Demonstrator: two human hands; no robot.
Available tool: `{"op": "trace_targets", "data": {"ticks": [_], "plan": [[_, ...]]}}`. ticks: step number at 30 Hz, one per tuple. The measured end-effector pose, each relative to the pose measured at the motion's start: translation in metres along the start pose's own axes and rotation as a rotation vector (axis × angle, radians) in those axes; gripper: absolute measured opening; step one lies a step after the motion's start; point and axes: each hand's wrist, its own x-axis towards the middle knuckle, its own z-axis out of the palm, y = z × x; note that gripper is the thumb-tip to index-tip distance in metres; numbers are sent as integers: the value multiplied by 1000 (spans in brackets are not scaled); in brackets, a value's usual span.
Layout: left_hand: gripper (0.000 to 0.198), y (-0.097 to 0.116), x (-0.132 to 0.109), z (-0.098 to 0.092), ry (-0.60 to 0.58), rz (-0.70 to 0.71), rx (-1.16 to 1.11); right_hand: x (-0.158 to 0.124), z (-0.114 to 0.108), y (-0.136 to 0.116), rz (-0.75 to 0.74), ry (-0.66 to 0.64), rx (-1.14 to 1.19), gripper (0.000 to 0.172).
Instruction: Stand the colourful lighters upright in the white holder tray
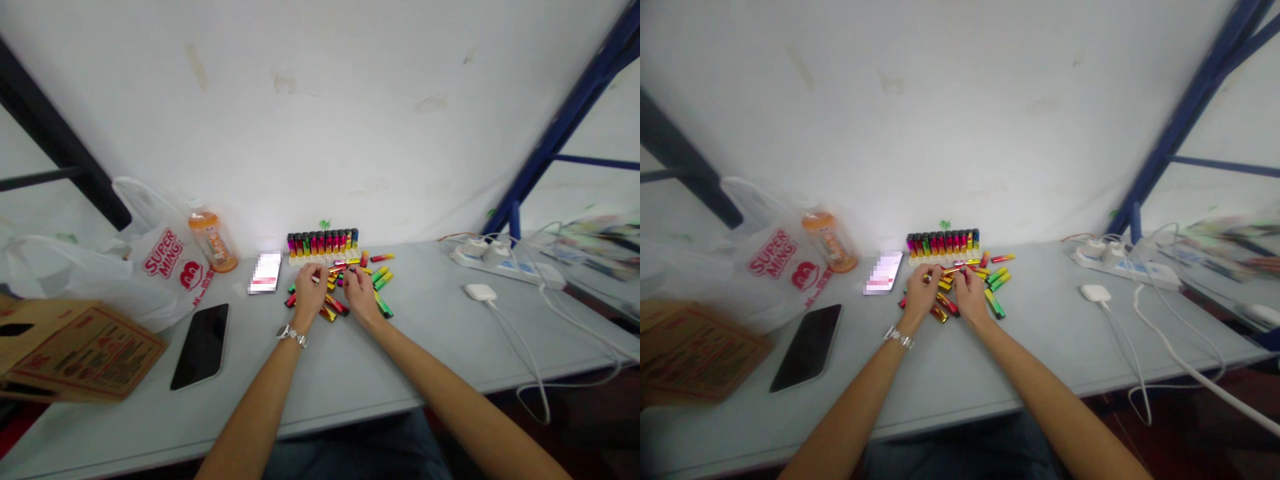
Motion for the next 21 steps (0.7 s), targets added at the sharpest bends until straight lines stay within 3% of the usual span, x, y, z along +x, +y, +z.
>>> {"op": "trace_targets", "data": {"ticks": [13, 17, 21], "plan": [[22, 0, 0, 0, -16, -2, 1, 3, -2, -8, 57, -80, 99, 33], [22, 0, -1, 0, -21, 14, 3, 16, -16, -17, -58, -116, 106, 35], [21, 2, -1, 0, -38, 20, -1, 40, -39, -20, -204, -51, -163, 32]]}}
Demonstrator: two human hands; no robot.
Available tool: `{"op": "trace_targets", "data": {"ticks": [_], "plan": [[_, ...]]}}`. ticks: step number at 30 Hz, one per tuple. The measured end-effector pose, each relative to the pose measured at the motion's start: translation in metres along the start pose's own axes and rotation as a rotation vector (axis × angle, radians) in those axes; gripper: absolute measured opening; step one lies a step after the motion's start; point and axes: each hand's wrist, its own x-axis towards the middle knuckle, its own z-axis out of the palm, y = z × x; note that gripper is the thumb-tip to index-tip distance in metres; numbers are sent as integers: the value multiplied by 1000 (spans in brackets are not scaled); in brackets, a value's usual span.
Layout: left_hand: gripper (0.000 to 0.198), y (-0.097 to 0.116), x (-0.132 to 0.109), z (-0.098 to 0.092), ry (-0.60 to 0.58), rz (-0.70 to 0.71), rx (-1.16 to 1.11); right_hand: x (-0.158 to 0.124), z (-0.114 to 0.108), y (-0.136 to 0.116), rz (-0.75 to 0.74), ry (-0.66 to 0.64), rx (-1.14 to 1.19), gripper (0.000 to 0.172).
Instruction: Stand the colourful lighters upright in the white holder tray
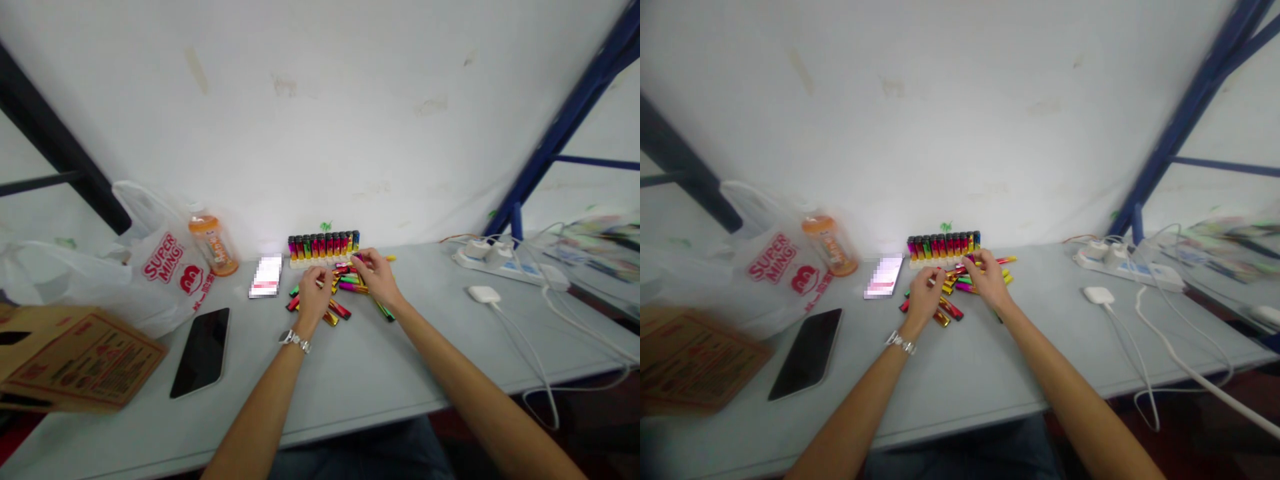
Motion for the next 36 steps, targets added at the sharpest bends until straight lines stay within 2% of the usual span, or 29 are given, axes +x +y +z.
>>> {"op": "trace_targets", "data": {"ticks": [2, 5, 7, 13, 19, 26, 32, 36], "plan": [[21, 1, 0, 0, -15, 5, 0, 16, -12, 6, -10, 2, -134, 32], [22, 0, 0, 1, -27, 10, 14, 45, -28, 17, 28, -149, -202, 28], [23, -1, -1, 2, -29, 8, 17, 64, -34, 22, 44, -156, -245, 25], [23, -5, -1, 3, -25, 17, 14, 98, -30, 41, -91, -194, -320, 21], [24, -4, 0, 4, -34, 1, 21, 101, -17, 56, -118, -255, -384, 16], [23, -3, 0, 4, -35, -1, 19, 107, -16, 53, -121, -310, -526, 17], [23, -3, -1, 3, -30, 9, 23, 88, -16, 42, -155, -281, -962, 39], [23, -2, -1, 2, -23, 8, 31, 68, -14, 38, -110, -357, -1062, 55]]}}
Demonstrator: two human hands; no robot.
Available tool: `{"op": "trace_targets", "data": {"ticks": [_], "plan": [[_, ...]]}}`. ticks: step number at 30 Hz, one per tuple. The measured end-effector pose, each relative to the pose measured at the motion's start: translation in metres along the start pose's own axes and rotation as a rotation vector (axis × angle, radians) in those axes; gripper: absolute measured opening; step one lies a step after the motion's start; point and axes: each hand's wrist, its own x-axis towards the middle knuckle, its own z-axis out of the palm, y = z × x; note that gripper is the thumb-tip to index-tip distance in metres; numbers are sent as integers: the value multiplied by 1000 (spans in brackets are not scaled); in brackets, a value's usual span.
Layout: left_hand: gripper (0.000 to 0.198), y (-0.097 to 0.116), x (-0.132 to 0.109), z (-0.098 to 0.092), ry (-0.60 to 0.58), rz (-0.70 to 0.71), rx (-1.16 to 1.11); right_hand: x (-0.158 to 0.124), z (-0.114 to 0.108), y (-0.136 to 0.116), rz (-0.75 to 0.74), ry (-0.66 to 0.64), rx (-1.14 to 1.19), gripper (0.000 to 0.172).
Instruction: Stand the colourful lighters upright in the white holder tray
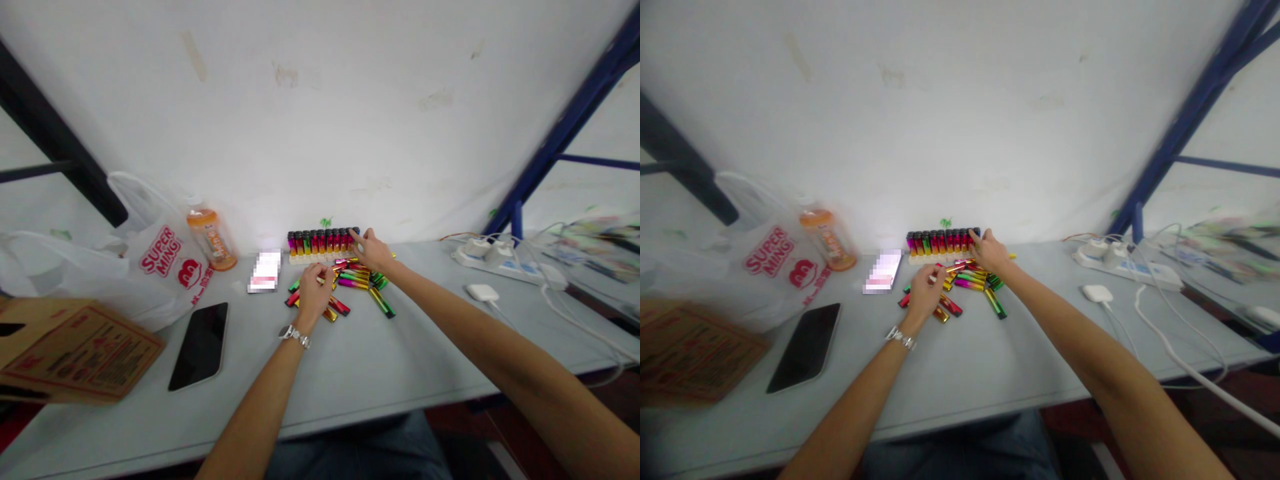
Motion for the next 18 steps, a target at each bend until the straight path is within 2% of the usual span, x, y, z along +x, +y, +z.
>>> {"op": "trace_targets", "data": {"ticks": [4, 7, 11, 15, 18], "plan": [[23, -1, 1, 0, -1, 3, 4, -18, -4, -9, 0, -15, 52, 61], [22, -3, 1, 1, -4, 7, 0, -35, -12, -17, -94, -31, 111, 48], [22, -4, 1, 1, 24, -12, 2, -55, -23, -28, -270, -155, 92, 35], [21, -3, 1, 0, 56, -45, 0, -60, -27, -36, -331, -211, -33, 27], [20, -2, 1, -2, 65, -51, -6, -57, -27, -38, -333, -246, -33, 23]]}}
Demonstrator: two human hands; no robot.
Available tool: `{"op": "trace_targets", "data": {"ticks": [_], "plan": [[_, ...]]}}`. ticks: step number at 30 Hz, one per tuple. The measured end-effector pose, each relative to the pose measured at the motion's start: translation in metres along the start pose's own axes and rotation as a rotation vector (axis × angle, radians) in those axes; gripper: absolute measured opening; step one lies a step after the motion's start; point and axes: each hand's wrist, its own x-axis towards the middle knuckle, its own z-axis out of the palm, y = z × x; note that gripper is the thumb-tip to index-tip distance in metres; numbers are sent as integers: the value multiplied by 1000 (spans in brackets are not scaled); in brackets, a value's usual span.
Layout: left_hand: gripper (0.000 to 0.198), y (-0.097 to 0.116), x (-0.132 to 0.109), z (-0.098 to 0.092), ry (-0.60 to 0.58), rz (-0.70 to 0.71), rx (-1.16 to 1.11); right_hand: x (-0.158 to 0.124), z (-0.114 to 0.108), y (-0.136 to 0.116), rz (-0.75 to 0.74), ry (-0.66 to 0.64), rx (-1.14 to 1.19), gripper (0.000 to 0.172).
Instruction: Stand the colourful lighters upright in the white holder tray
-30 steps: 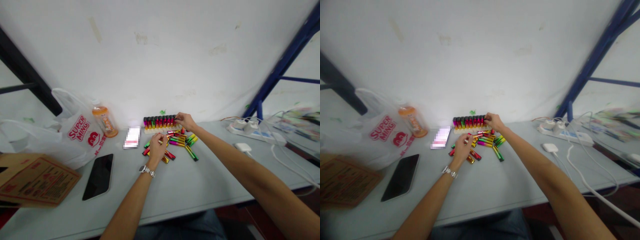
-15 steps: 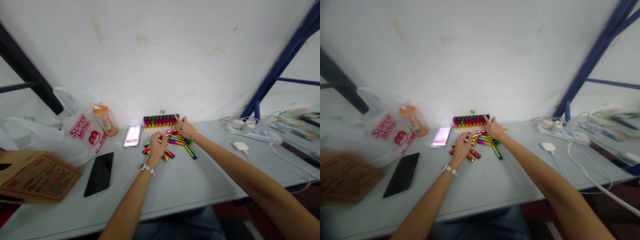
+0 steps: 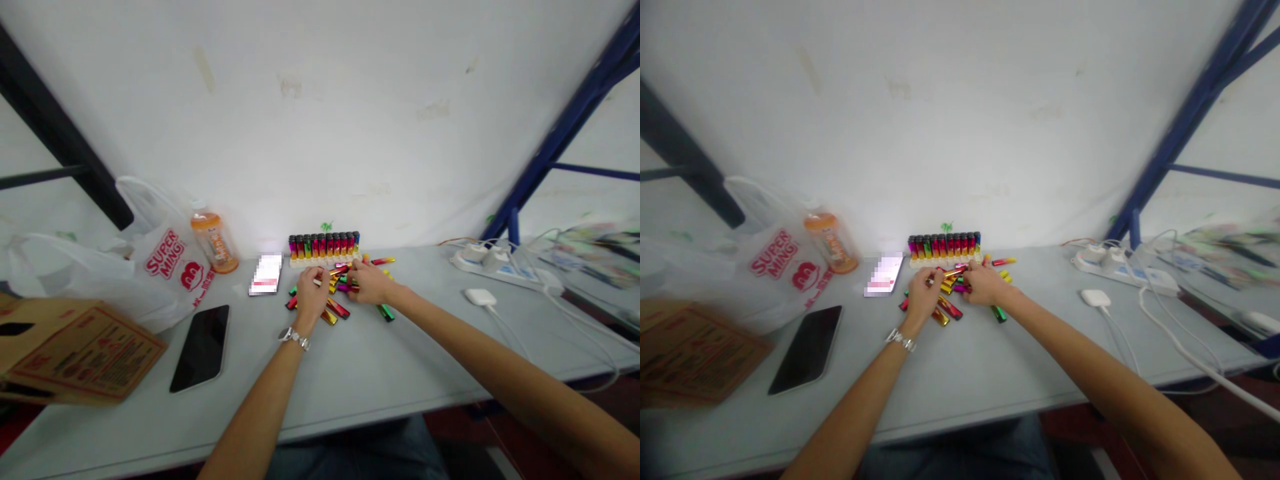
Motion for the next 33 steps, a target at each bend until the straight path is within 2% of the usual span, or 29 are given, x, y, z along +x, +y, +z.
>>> {"op": "trace_targets", "data": {"ticks": [2, 4, 10, 13, 15, 19, 24, 28, 33], "plan": [[21, 1, 1, -1, 8, 1, 3, 2, 1, 2, 1, 26, 73, 21], [22, 1, 2, -3, 22, -1, 8, 5, 3, 3, 2, 117, 224, 19], [22, 0, 3, -5, 37, -25, 25, 19, 13, -12, 152, 487, 1037, 29], [22, -1, 2, -4, 27, -27, 25, 25, 20, -29, 245, 561, 1407, 36], [23, -1, 2, -2, 14, -25, 11, 25, 26, -39, 318, 602, 1555, 39], [23, -1, 2, -2, 5, -25, -13, 19, 34, -51, 400, 650, 1698, 36], [21, 3, 1, -3, -14, -29, -38, 2, 28, -49, 392, 510, 1830, 34], [21, 4, -1, -1, -58, -20, -80, -9, 23, -50, 431, 410, 1821, 36], [22, 4, -1, -1, -74, -12, -80, -8, 34, -54, 523, 584, 1505, 42]]}}
